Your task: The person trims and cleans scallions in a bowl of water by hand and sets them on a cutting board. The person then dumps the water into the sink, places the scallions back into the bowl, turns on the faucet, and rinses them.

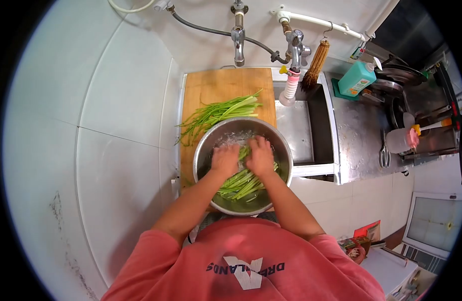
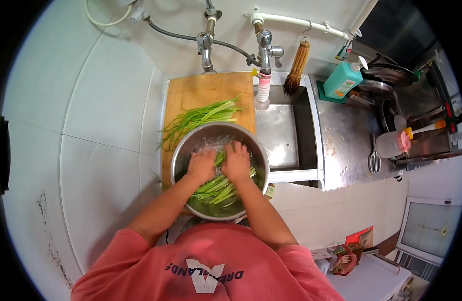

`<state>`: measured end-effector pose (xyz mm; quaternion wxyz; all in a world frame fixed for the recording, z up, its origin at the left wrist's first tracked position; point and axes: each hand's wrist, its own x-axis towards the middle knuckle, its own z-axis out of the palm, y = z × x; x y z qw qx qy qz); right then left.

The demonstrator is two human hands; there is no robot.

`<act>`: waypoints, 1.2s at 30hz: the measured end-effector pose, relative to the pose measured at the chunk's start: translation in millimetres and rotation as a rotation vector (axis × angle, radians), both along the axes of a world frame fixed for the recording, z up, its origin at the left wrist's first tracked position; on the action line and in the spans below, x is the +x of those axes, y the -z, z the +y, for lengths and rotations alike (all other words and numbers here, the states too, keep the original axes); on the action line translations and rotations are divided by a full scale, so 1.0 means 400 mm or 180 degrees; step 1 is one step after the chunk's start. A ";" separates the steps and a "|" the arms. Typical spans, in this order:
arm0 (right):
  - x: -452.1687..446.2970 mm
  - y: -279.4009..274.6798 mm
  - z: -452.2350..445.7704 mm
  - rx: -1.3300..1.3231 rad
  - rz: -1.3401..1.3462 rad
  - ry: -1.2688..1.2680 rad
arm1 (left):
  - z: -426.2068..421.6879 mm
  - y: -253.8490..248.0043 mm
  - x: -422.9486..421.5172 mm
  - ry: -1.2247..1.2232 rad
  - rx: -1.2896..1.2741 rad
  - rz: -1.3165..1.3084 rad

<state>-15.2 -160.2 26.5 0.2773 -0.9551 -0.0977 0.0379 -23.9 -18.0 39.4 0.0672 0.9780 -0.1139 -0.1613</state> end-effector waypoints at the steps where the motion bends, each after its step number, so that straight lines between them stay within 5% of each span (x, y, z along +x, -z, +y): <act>1: 0.006 0.001 -0.009 -0.0094 0.0026 0.0211 | 0.008 0.024 0.004 -0.0508 0.0100 -0.0192; 4: 0.010 -0.014 -0.011 -0.0369 0.0879 -0.0030 | 0.008 0.044 -0.007 -0.0426 0.0454 0.0362; 9: 0.010 -0.019 -0.014 -0.0337 -0.0034 -0.0028 | 0.006 0.034 0.026 -0.0228 0.0514 -0.0775; 13: 0.003 -0.028 0.002 -0.0752 0.0007 -0.0430 | -0.007 0.043 -0.024 0.0778 -0.0028 -0.0475; 18: 0.006 -0.013 0.002 -0.0471 0.0010 -0.0993 | 0.020 0.036 0.023 -0.0250 0.0085 -0.0574; 21: 0.014 0.010 0.005 -0.0746 0.0083 -0.0719 | 0.027 0.090 -0.011 0.0994 -0.0045 -0.0853; 24: -0.002 0.003 0.005 -0.0938 0.0156 -0.0956 | 0.047 0.026 0.021 0.0017 -0.0063 -0.0463; 28: 0.011 -0.019 0.004 -0.1082 0.0189 -0.0318 | 0.008 0.056 -0.013 0.0236 0.0197 -0.0189; 31: 0.021 0.000 -0.010 -0.1006 0.0437 -0.1160 | 0.036 0.042 0.018 0.0411 0.0128 -0.0153; 33: 0.024 -0.004 -0.005 -0.0873 0.0122 -0.0175 | 0.029 0.045 0.021 0.0586 0.0058 -0.0374; 36: 0.026 0.000 -0.021 -0.0764 0.0723 -0.0941 | 0.028 0.038 0.034 0.0536 -0.0063 0.0139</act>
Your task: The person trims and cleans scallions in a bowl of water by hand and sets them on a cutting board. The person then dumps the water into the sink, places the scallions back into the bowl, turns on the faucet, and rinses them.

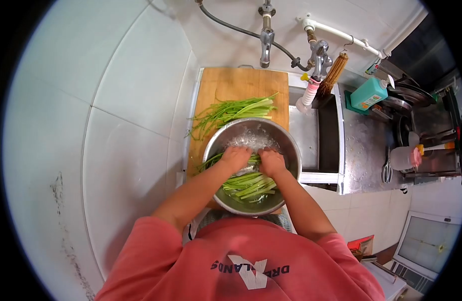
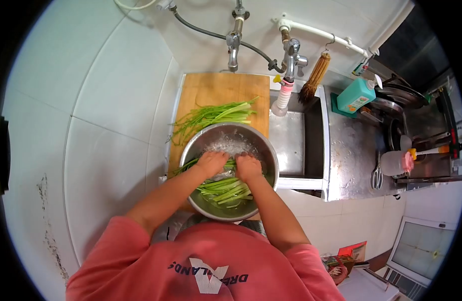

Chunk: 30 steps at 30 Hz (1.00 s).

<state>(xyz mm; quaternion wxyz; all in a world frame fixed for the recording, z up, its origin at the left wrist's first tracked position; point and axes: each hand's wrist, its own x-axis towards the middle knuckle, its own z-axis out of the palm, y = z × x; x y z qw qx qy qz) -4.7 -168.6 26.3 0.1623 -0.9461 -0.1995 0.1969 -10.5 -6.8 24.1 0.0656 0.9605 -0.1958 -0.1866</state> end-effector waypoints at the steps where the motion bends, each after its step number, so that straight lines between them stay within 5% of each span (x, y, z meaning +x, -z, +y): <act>1: 0.004 -0.010 -0.005 -0.0001 -0.0008 0.0013 | 0.009 -0.009 0.007 0.0015 -0.0183 -0.0004; 5: -0.001 -0.071 -0.018 0.0599 -0.0747 0.0409 | 0.005 -0.165 0.026 -0.0484 -0.0641 0.0559; 12: 0.008 -0.085 -0.019 0.1031 -0.0754 0.0743 | 0.028 -0.136 0.077 -0.0272 -0.0370 0.0726; 14: 0.011 -0.077 -0.024 0.1390 -0.0965 0.0982 | 0.023 -0.156 0.086 -0.0911 -0.0702 0.1873; 17: 0.011 -0.047 -0.033 0.3490 0.0230 0.2180 | 0.024 -0.194 0.079 -0.0592 -0.0782 0.1945; 18: 0.014 -0.066 -0.036 0.3490 0.0230 0.2178 | 0.032 -0.188 0.077 -0.0593 -0.0783 0.1943; 20: 0.021 -0.108 -0.053 0.4734 0.2418 0.2943 | 0.052 -0.168 0.068 -0.0296 -0.1081 0.1440; 24: 0.028 -0.071 -0.036 0.3889 0.1743 0.2745 | 0.053 -0.182 0.082 -0.0499 -0.0959 0.1456; 30: 0.028 -0.085 -0.041 0.3493 0.1877 0.3075 | 0.052 -0.183 0.085 -0.0275 -0.1090 0.1282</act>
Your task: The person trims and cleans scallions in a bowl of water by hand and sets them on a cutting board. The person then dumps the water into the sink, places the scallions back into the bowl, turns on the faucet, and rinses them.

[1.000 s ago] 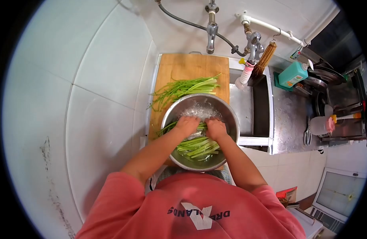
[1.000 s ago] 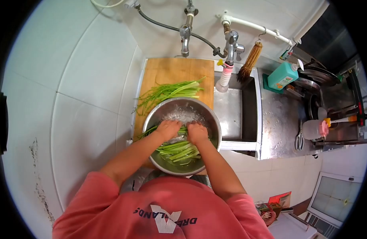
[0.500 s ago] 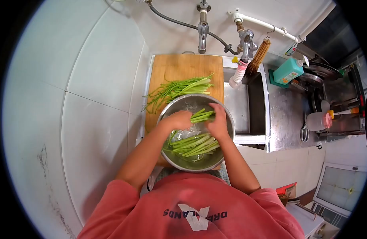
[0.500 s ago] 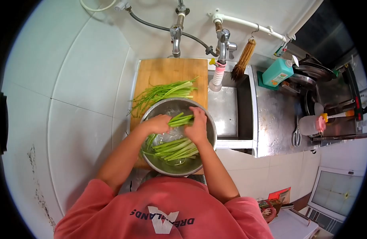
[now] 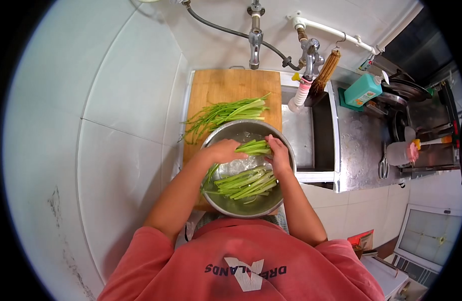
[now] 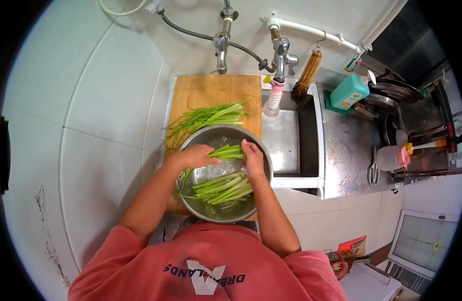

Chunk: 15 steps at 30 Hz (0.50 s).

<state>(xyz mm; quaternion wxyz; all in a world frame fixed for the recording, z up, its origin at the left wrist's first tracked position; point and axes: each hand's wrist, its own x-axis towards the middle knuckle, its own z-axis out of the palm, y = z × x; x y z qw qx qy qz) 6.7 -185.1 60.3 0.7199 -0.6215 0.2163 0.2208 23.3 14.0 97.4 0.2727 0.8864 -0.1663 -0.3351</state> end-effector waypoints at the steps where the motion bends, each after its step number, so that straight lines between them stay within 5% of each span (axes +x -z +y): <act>1: 0.000 0.001 -0.001 -0.0002 -0.0001 0.0003 | 0.001 -0.004 -0.006 -0.0095 -0.0148 0.0120; 6: -0.010 -0.013 0.001 0.1817 0.0607 0.0334 | 0.002 0.011 -0.007 -0.0237 -0.0226 0.0576; 15: 0.019 0.022 0.002 0.2096 0.0257 0.0032 | -0.011 0.019 0.006 -0.0438 -0.0574 0.0648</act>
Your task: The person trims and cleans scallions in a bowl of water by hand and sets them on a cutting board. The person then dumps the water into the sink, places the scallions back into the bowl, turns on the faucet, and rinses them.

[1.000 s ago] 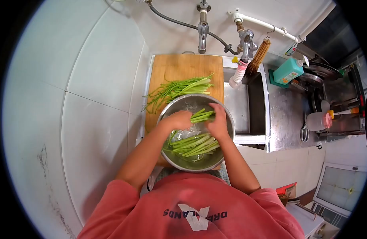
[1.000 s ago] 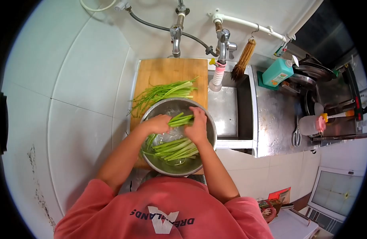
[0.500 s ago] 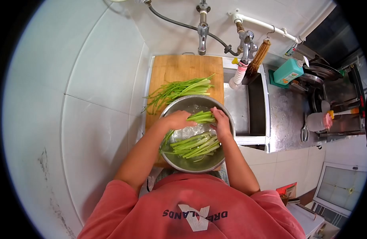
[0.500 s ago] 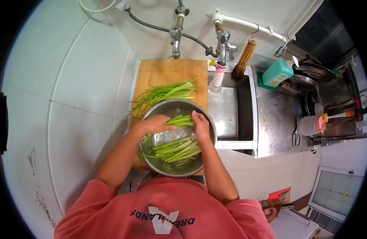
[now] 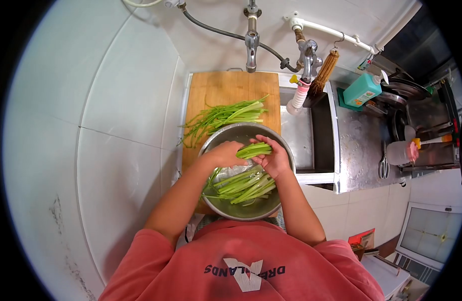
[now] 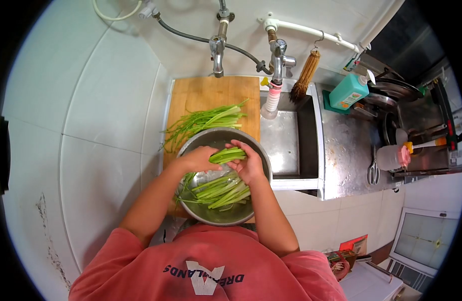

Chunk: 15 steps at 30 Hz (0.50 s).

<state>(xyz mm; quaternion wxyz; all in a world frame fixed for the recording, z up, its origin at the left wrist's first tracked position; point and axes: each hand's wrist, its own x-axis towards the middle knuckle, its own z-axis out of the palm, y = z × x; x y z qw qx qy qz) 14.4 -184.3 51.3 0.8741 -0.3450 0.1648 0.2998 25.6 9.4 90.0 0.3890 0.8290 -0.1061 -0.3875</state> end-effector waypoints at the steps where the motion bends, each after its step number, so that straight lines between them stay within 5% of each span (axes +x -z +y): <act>1: 0.003 -0.005 0.001 0.0003 -0.0003 0.0001 | 0.000 0.017 0.000 0.0235 0.0073 -0.0632; 3: 0.003 -0.021 -0.001 -0.0347 0.0333 0.0084 | -0.005 0.020 0.003 0.0483 0.0146 -0.1262; 8: 0.009 -0.045 -0.012 -0.0136 0.0141 0.0560 | -0.007 -0.047 0.035 -0.0434 -0.0844 0.1147; 15: -0.004 -0.038 0.033 -0.0957 -0.0876 0.0974 | -0.013 -0.058 0.048 -0.0905 -0.1284 0.1627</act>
